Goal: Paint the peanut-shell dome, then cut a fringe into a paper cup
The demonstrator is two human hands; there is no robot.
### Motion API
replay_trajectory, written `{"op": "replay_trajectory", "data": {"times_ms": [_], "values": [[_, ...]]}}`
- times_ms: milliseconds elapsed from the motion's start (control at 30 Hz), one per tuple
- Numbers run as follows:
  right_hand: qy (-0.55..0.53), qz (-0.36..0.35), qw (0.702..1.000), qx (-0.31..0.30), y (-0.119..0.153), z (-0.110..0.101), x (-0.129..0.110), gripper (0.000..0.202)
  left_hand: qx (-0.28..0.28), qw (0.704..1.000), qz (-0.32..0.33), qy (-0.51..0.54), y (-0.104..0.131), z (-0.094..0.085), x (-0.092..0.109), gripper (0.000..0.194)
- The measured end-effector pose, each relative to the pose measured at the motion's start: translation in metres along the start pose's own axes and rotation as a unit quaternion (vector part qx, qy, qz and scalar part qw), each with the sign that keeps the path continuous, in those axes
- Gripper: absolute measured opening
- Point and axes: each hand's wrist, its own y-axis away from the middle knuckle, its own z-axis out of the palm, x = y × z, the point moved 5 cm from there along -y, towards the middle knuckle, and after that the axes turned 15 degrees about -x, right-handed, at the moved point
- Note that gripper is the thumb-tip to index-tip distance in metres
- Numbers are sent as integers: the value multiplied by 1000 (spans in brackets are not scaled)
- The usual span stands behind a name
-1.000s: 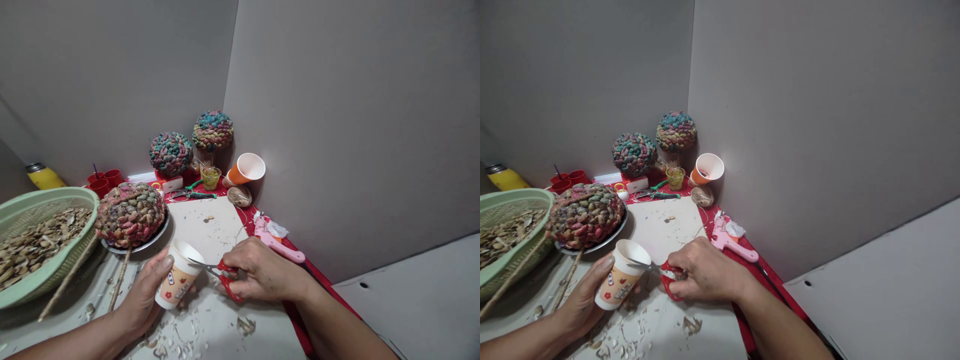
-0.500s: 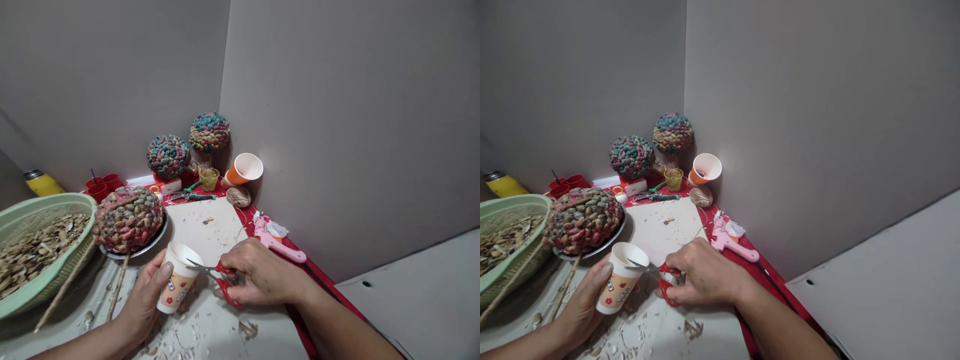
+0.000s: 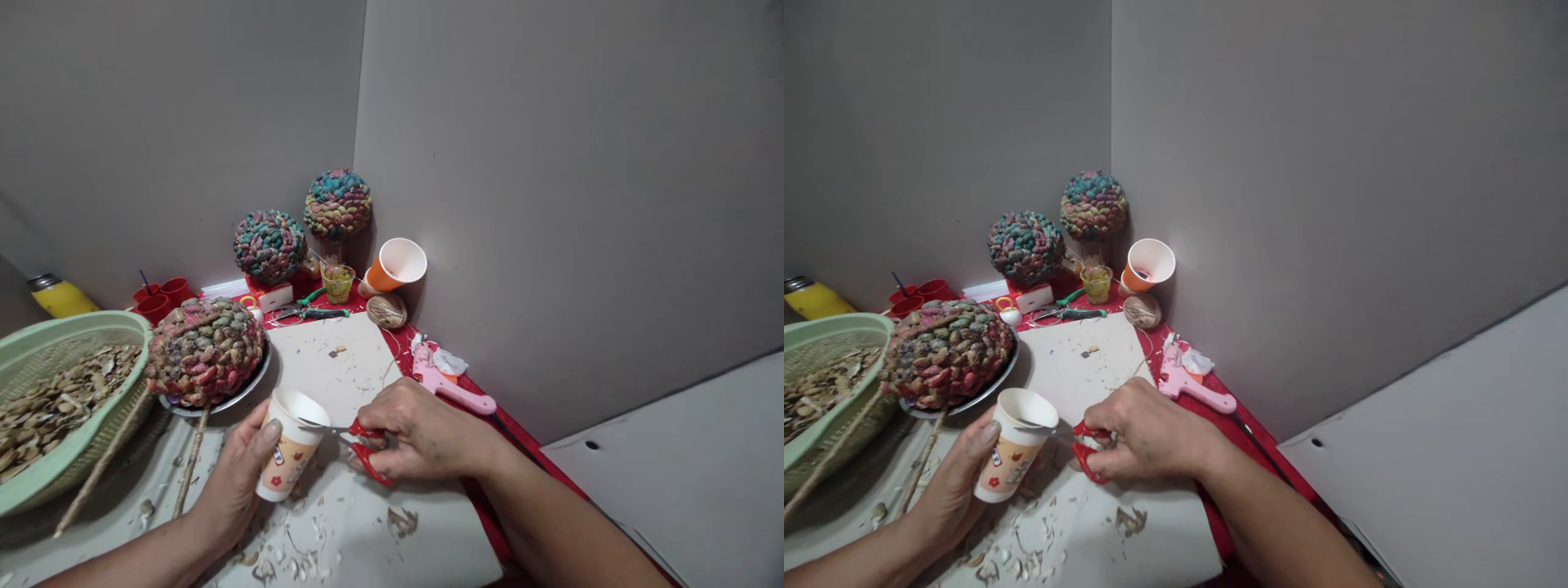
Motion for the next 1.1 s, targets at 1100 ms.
{"op": "replay_trajectory", "data": {"times_ms": [1100], "values": [[20, 38, 999, 3, 0, -1, -7, 27, 8, 998, 10, -58, 2, -12, -8, 57]]}}
